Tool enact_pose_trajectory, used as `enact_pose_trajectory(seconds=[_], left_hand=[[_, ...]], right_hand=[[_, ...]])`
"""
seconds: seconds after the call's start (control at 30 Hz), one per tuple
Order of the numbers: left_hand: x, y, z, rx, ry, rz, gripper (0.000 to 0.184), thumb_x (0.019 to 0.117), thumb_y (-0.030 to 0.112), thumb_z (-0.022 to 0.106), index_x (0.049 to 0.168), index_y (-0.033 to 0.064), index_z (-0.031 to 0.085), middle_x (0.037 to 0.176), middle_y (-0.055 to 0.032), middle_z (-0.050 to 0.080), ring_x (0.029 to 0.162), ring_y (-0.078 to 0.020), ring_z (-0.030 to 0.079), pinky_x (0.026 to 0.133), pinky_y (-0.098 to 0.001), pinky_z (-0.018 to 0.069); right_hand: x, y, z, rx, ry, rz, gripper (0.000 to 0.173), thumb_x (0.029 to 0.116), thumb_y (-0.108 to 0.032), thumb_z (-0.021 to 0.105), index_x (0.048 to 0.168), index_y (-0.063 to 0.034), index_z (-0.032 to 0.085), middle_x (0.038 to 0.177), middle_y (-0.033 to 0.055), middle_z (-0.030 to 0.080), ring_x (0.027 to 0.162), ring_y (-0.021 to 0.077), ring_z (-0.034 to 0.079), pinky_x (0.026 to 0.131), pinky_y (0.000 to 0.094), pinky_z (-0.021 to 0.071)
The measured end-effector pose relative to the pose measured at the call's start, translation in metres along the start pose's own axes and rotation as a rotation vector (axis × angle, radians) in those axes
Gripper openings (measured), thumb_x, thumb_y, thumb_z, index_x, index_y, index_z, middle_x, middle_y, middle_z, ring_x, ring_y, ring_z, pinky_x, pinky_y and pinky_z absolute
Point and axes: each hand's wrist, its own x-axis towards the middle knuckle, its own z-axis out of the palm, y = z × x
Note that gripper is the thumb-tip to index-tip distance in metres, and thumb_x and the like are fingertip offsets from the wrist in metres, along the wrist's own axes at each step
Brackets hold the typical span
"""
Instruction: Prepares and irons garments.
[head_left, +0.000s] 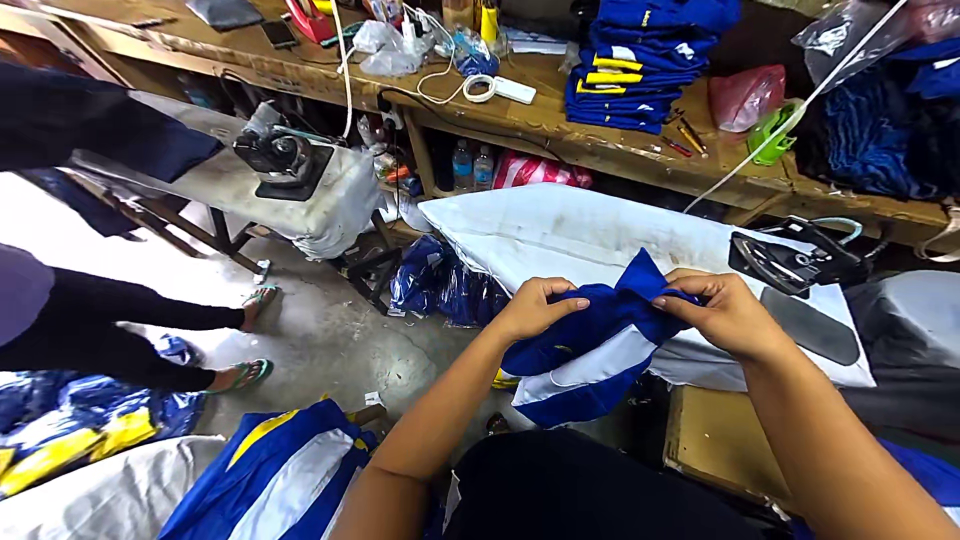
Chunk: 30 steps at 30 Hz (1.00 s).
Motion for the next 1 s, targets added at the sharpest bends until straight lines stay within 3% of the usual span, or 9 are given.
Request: enact_pose_trajectory(seconds=[0.17,0.33,0.67,0.73,0.8,0.83,0.9,0.93,1.0], left_hand=[[0.005,-0.002,0.014,0.213,-0.006,0.078,0.020,0.1017,0.014,0.060,0.098,-0.0008,0.073,0.094,-0.0078,0.072,0.087,-0.0111,0.067,0.082,-0.0335,0.0562],[0.008,-0.004,0.027,0.308,0.060,0.145,0.034,0.1051,0.018,0.052,0.078,0.0017,0.065,0.074,-0.0052,0.059,0.068,-0.0142,0.058,0.063,-0.0347,0.0486],[0.004,-0.005,0.034,0.294,-0.013,0.162,0.034,0.1069,0.016,0.047,0.083,0.0002,0.065,0.077,-0.0067,0.061,0.071,-0.0145,0.060,0.067,-0.0351,0.0503],[0.003,-0.007,0.034,0.316,-0.045,0.179,0.034,0.1068,0.016,0.047,0.085,-0.0008,0.066,0.078,-0.0081,0.063,0.074,-0.0164,0.062,0.070,-0.0375,0.0518],[0.002,-0.009,0.036,0.341,-0.064,0.191,0.034,0.1070,0.016,0.047,0.083,-0.0006,0.065,0.076,-0.0081,0.062,0.073,-0.0171,0.061,0.069,-0.0378,0.0511],[0.002,-0.009,0.037,0.349,-0.067,0.197,0.034,0.1069,0.016,0.047,0.083,-0.0004,0.065,0.075,-0.0079,0.061,0.072,-0.0171,0.061,0.069,-0.0375,0.0507],[0.002,-0.010,0.041,0.359,-0.077,0.212,0.034,0.1064,0.017,0.048,0.083,-0.0002,0.065,0.075,-0.0077,0.061,0.071,-0.0171,0.060,0.067,-0.0378,0.0502],[0.001,-0.010,0.043,0.360,-0.091,0.220,0.034,0.1062,0.016,0.048,0.084,-0.0006,0.067,0.077,-0.0082,0.063,0.072,-0.0173,0.062,0.069,-0.0383,0.0514],[-0.001,-0.011,0.046,0.357,-0.118,0.226,0.033,0.1061,0.016,0.048,0.086,-0.0015,0.068,0.080,-0.0095,0.065,0.076,-0.0181,0.064,0.072,-0.0392,0.0527]], right_hand=[[-0.017,0.008,0.002,0.141,0.110,0.078,0.012,0.0895,-0.002,0.067,0.083,-0.0087,0.075,0.093,-0.0047,0.073,0.082,0.0004,0.068,0.074,0.0194,0.0585],[-0.027,0.006,0.003,0.208,0.188,0.109,0.016,0.0892,0.001,0.065,0.083,-0.0097,0.075,0.093,-0.0056,0.074,0.082,0.0007,0.068,0.075,0.0194,0.0585],[-0.037,0.028,0.008,0.203,0.113,0.214,0.006,0.0910,-0.003,0.069,0.092,-0.0067,0.074,0.088,-0.0037,0.075,0.082,0.0013,0.070,0.079,0.0222,0.0597],[-0.039,0.028,0.009,-0.029,0.130,0.206,0.011,0.0886,-0.013,0.073,0.096,-0.0047,0.073,0.103,0.0020,0.072,0.098,0.0071,0.067,0.088,0.0308,0.0563],[-0.039,0.015,0.010,-0.261,0.196,0.125,0.035,0.0863,-0.023,0.074,0.112,0.0002,0.069,0.131,0.0183,0.061,0.118,0.0312,0.060,0.095,0.0543,0.0504],[-0.038,0.003,0.012,-0.365,0.246,0.066,0.042,0.0867,-0.027,0.069,0.120,-0.0010,0.066,0.137,0.0215,0.055,0.113,0.0339,0.060,0.087,0.0539,0.0521],[-0.034,-0.022,0.018,-0.438,0.260,-0.062,0.039,0.0915,-0.022,0.061,0.124,-0.0018,0.064,0.124,0.0187,0.060,0.080,0.0208,0.061,0.061,0.0373,0.0526],[-0.032,-0.030,0.022,-0.387,0.166,-0.091,0.035,0.0942,-0.017,0.058,0.125,-0.0025,0.064,0.114,0.0143,0.064,0.068,0.0139,0.060,0.055,0.0323,0.0535],[-0.023,-0.030,0.027,-0.302,-0.121,-0.074,0.033,0.0972,-0.012,0.054,0.129,-0.0055,0.062,0.102,0.0085,0.071,0.061,0.0107,0.063,0.057,0.0335,0.0578]])
